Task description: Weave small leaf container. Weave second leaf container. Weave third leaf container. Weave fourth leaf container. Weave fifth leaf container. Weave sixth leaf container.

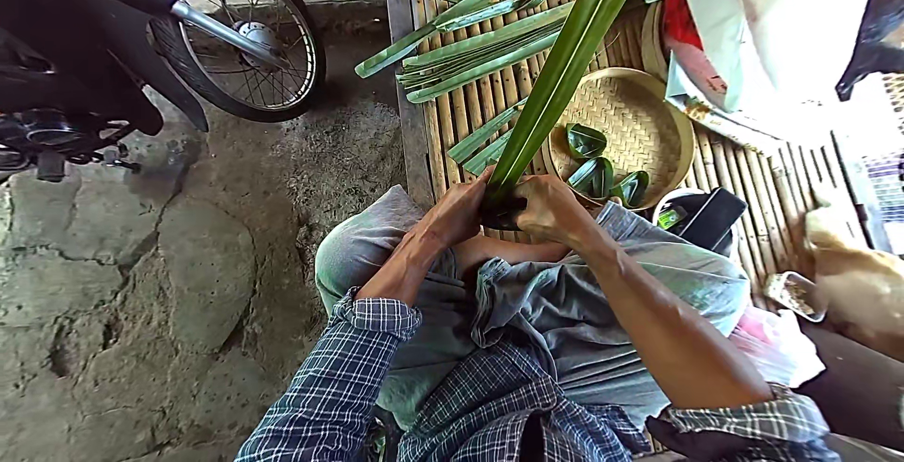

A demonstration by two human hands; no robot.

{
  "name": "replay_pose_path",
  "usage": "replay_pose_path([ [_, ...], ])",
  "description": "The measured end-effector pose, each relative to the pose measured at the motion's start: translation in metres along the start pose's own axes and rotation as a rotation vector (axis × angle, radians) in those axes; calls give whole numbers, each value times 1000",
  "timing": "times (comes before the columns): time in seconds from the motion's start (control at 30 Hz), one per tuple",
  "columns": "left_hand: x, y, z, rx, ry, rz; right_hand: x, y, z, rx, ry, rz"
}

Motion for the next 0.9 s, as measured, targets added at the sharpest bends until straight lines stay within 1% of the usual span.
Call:
replay_pose_path([
  [0.07, -2, -7, 6, 34, 32, 39, 0, -2, 0, -11, -2, -27],
  [0.13, 0, -1, -2, 39, 67, 42, -2, -3, 1, -42, -40, -46],
  [0.23, 2, 4, -14, -15, 123, 25, -9, 5, 1, -106, -127, -22],
  [0.3, -1, 3, -18, -20, 141, 17, -12, 11, -6, -109, -109, -21],
  [0.37, -1, 7, -18, -10, 129, 17, -10, 10, -12, -87, -76, 20],
  [0.4, 0, 11, -16, -19, 130, 44, -8, 6, -11, -70, -51, 39],
  [0.43, 0, 14, -14, -39, 128, 75, -7, 1, -5, -69, -39, 41],
  [0.47, 0, 17, -12, -70, 126, 109, -7, -5, 10, -75, -65, 30],
  [0.5, 1, 20, -11, -103, 123, 144, -11, -10, 34, -56, -130, 4],
  [0.57, -2, 23, -5, -179, 70, 171, -31, -21, 90, 86, -358, -26],
  [0.6, -4, 23, 0, -229, 39, 193, -44, -29, 109, 218, -473, -16],
  [0.63, -6, 21, 6, -291, 10, 224, -56, -37, 116, 404, -535, -2],
  [0.67, -6, 21, 10, -356, -23, 247, -67, -43, 110, 613, -548, 11],
  [0.7, -5, 21, 11, -422, -63, 250, -75, -46, 93, 790, -542, 10],
  [0.77, 0, 16, 13, -543, -148, 230, -79, -46, 48, 1040, -523, -40],
  [0.83, 1, 3, 13, -633, -197, 227, -79, -43, 12, 1173, -587, -120],
  [0.9, -3, -14, 11, -731, -222, 211, -81, -41, -3, 1213, -710, -174],
])
Point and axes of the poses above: each hand's wrist, its own x-axis towards the middle knuckle, its own z-axis out of the back of the hand, y = z × x, the point moved 10 cm from there along x, towards the middle knuckle, and after that the axes turned 11 degrees about x, right-handed, at the moved point
